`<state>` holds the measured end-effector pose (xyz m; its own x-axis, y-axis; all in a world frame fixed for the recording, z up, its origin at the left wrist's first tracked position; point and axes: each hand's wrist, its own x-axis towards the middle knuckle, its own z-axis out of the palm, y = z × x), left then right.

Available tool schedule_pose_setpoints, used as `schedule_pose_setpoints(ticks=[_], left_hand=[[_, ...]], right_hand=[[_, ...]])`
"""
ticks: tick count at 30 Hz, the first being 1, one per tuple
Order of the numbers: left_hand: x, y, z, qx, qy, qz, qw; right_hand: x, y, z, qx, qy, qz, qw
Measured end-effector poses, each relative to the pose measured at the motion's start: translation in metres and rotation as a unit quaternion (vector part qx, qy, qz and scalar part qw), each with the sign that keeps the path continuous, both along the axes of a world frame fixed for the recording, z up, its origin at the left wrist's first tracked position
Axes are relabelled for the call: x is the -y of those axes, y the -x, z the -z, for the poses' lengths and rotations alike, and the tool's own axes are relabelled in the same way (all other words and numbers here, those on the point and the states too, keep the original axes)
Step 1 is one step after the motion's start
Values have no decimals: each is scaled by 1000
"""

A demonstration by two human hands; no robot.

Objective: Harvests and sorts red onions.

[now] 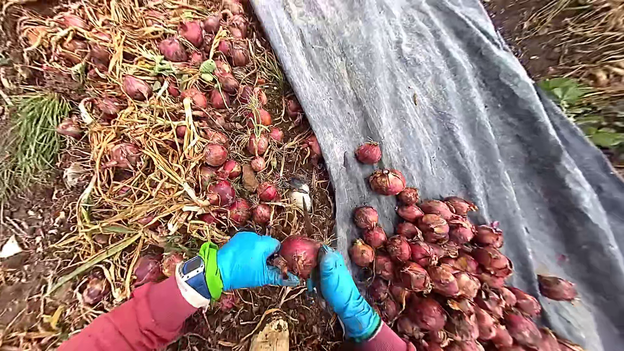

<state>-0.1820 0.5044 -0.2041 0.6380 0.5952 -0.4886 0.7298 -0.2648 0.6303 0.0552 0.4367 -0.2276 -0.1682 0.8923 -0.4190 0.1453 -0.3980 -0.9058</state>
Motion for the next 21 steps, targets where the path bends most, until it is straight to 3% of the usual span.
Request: schedule_pose_setpoints(ticks=[2, 4, 7, 9, 11, 14, 17, 19, 21], left_hand=[[1, 16, -12, -57, -13, -15, 998], [4, 34, -22, -122, -28, -88, 988], [31, 27, -33, -82, -50, -180, 979], [56, -14, -55, -85, -26, -89, 992], [72, -61, -74, -94, 25, 44, 994], [62, -80, -70, -102, -29, 26, 994], [36, -68, -64, -243, -111, -23, 963], [46, -67, -99, -166, -129, -33, 977], [73, -75, -141, 129, -143, -57, 980]], right_hand=[[4, -3, -6, -20, 24, -36, 999], [16, -9, -10, -51, 42, -45, 997], [40, -14, -4, -39, 69, -49, 996], [55, -23, 4, -1, 56, -151, 987], [64, -32, -4, 13, 25, -180, 983], [74, -60, -21, -17, -10, -37, 999], [71, -96, -20, -62, -11, 187, 980], [72, -118, -8, -58, -6, 231, 971], [80, -119, -3, -32, 14, 220, 975]])
